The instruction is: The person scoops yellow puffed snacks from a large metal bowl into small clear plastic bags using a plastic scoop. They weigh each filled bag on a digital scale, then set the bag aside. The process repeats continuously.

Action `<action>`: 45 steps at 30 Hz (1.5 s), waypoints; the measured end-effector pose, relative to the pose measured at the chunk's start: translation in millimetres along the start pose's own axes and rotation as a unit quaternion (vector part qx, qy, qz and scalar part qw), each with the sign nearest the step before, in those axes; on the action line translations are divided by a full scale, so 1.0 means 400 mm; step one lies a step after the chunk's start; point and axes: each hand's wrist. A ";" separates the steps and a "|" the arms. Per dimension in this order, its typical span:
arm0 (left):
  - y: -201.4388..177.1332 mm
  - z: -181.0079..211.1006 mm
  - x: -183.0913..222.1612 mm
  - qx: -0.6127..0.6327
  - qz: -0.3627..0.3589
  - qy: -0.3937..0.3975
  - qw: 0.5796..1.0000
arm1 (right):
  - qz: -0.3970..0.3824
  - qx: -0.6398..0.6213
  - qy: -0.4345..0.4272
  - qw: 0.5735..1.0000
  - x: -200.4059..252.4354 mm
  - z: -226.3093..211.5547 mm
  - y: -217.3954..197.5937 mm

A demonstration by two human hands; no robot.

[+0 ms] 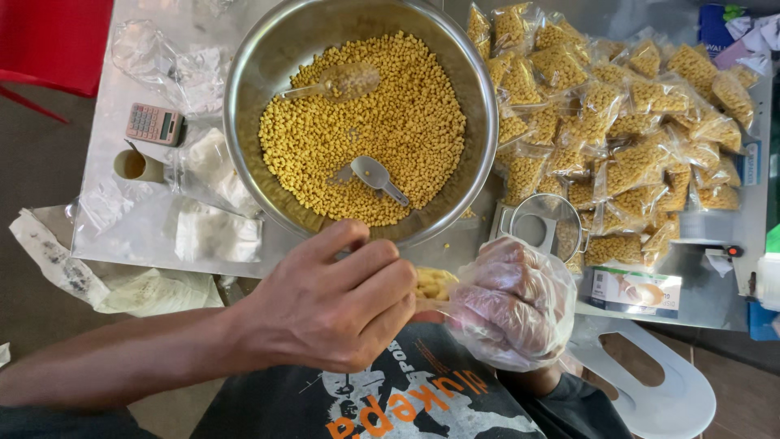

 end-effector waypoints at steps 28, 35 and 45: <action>0.044 0.004 0.047 0.125 -0.069 -0.189 0.972 | 0.081 -0.028 0.130 0.988 0.037 0.056 0.034; 0.088 -0.008 0.052 0.002 -0.037 -0.149 0.988 | 0.152 -0.086 0.174 0.969 0.077 0.098 0.053; 0.241 -0.033 0.107 0.017 -0.028 -0.187 0.982 | 0.097 -0.007 0.159 0.983 0.172 0.209 0.028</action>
Point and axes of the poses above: each hand's wrist, its own x-axis away from the middle knuckle, its own y-axis out of the palm, z = x × y, and after that the axes turned 15 degrees about -x, right-handed
